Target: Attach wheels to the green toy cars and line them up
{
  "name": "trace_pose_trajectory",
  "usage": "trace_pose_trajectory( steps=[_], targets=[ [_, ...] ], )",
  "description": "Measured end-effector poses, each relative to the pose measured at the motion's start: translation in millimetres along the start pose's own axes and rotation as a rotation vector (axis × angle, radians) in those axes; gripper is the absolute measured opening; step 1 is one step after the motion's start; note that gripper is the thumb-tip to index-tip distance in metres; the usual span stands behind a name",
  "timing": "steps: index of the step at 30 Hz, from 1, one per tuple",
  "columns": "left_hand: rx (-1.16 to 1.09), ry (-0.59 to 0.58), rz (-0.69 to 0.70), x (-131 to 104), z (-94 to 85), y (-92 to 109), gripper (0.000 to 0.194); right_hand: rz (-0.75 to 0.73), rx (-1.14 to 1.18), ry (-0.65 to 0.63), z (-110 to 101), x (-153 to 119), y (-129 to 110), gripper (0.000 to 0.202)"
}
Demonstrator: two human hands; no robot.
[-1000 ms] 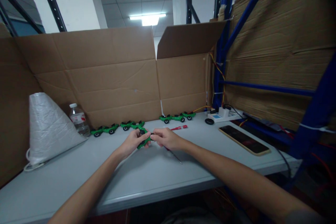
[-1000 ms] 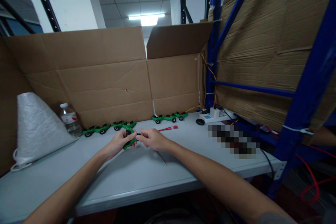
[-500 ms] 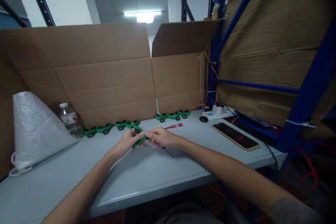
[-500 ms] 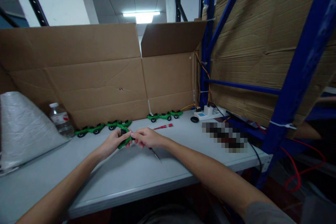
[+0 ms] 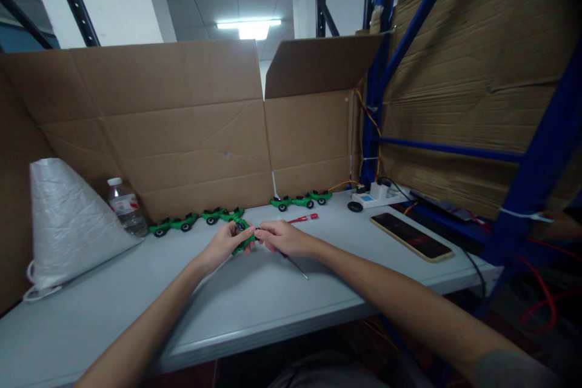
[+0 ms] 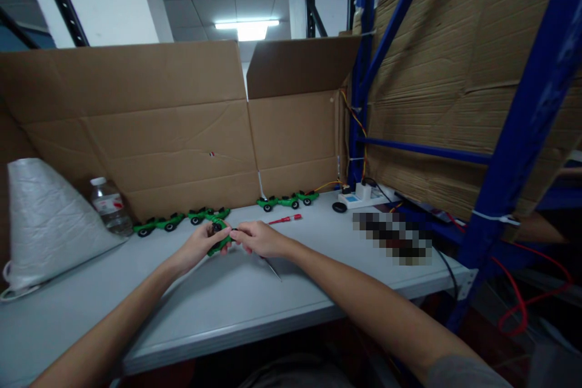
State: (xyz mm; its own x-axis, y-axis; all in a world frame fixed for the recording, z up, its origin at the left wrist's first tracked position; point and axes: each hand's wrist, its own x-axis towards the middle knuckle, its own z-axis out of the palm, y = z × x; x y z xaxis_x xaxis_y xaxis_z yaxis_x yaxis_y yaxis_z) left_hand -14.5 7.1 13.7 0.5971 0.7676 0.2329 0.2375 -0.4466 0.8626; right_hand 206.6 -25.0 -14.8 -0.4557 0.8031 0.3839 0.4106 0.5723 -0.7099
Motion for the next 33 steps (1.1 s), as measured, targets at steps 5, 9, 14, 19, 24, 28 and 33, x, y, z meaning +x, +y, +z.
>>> trace_pose_trajectory(
  steps=[5,9,14,19,24,28,33],
  targets=[
    [0.004,0.15,-0.098,4,-1.3,-5,0.057,-0.053,-0.439,0.168,-16,-3,1,0.019],
    [0.032,0.289,-0.152,8,-7.8,-15,0.06,-0.049,-0.609,0.073,-27,-7,10,0.011],
    [0.04,0.318,-0.162,10,-11.2,-17,0.062,-0.046,-0.663,-0.074,-28,-8,21,0.016],
    [-0.016,0.238,-0.111,6,-4.4,-9,0.061,-0.077,-0.643,-0.152,-26,-6,23,0.022],
    [-0.053,0.223,-0.108,4,-1.7,-5,0.059,-0.101,-0.593,-0.146,-25,-4,27,0.022],
    [-0.069,0.216,-0.081,4,-3.3,-5,0.056,-0.132,-0.543,-0.137,-25,-3,31,0.021],
    [-0.103,0.213,-0.071,3,-3.3,-4,0.055,-0.133,-0.523,-0.124,-23,-3,28,0.017]
  ],
)
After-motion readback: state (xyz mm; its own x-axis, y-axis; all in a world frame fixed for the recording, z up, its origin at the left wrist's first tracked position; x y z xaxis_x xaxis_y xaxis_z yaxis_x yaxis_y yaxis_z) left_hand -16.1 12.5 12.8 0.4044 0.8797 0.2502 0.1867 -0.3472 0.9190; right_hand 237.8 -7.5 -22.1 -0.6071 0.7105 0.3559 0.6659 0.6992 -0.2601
